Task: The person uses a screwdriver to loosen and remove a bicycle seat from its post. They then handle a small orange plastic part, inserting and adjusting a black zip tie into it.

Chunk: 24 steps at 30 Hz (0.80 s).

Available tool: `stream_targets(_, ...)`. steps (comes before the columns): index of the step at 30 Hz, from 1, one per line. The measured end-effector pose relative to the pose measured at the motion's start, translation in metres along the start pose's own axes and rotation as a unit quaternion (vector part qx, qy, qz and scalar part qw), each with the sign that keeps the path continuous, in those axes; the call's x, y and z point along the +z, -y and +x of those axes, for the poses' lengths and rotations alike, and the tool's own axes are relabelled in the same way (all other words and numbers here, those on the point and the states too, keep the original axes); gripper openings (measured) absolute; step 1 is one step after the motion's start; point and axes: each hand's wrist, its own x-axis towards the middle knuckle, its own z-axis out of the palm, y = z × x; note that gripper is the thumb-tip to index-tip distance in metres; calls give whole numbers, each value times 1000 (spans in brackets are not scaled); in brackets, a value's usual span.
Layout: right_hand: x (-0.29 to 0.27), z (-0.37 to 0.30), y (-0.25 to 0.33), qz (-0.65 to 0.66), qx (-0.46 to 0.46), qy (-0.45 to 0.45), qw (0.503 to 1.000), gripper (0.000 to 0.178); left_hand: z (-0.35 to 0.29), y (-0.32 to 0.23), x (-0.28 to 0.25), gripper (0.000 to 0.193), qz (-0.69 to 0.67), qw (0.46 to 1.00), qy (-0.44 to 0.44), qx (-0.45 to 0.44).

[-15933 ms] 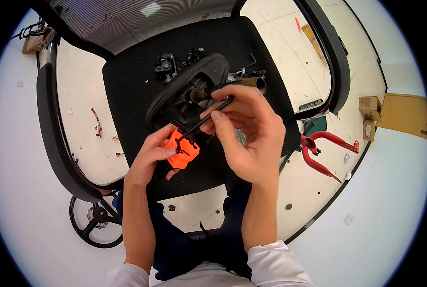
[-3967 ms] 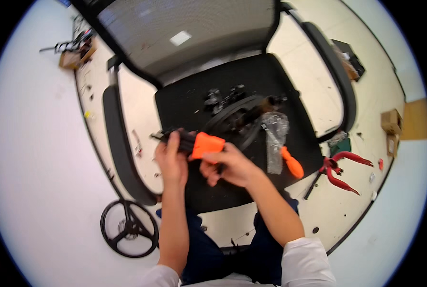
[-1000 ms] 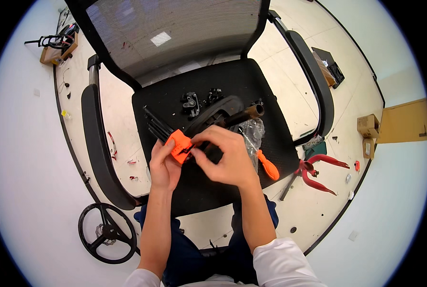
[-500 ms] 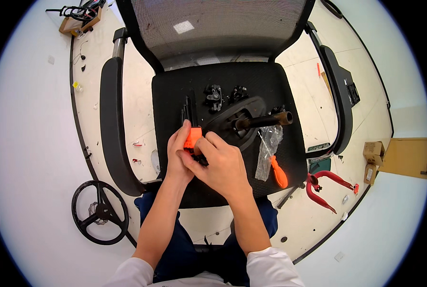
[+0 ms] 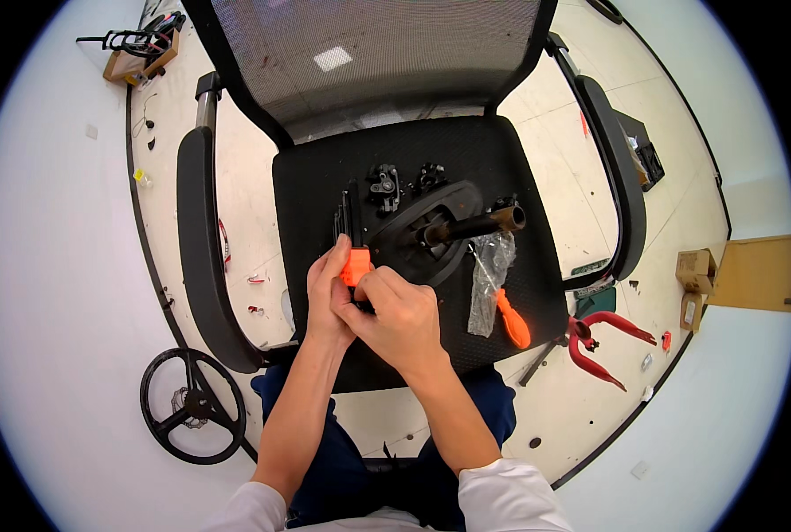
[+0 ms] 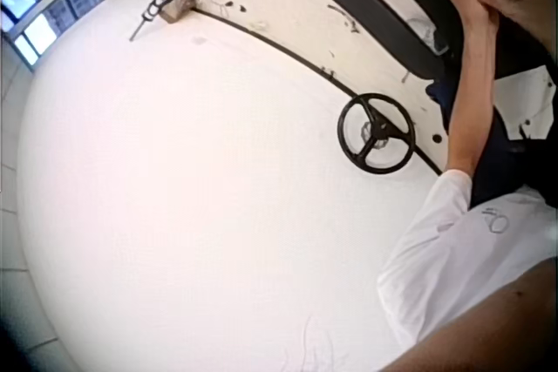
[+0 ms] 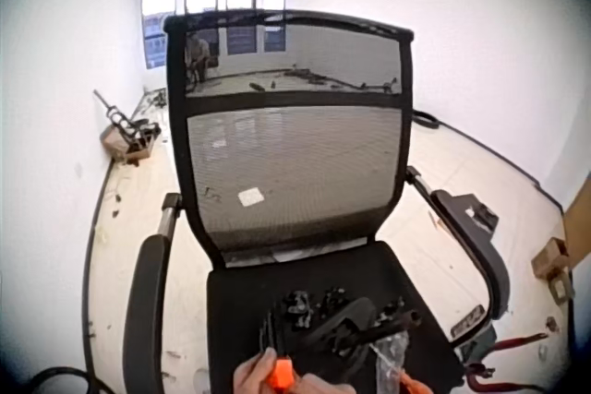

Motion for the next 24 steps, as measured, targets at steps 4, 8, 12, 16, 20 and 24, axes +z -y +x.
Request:
stream_targets(4, 0, -1, 9, -18, -12, -19, 1000, 26, 0, -2, -2, 34, 24, 999, -23, -1)
stream_targets(8, -4, -6, 19, -5, -26, -21, 999, 24, 4, -13, -5, 41, 52, 997, -48, -7)
stream_targets(12, -9, -1, 26, 137, 172, -45, 974, 20, 11, -13, -11, 37, -32, 999, 7, 23)
stream_targets(16, -3, 2, 15, 454, 319, -77, 828, 22, 14, -8, -10, 30, -116, 993, 18, 16)
stream_targets(20, 0, -2, 29, 559, 392, -60, 728, 43, 20, 0, -16, 28, -117, 988, -81, -55)
stream_targets(24, 5, -8, 27, 528, 368, -48, 763, 49, 20, 3, -12, 30, -73, 986, -134, -68)
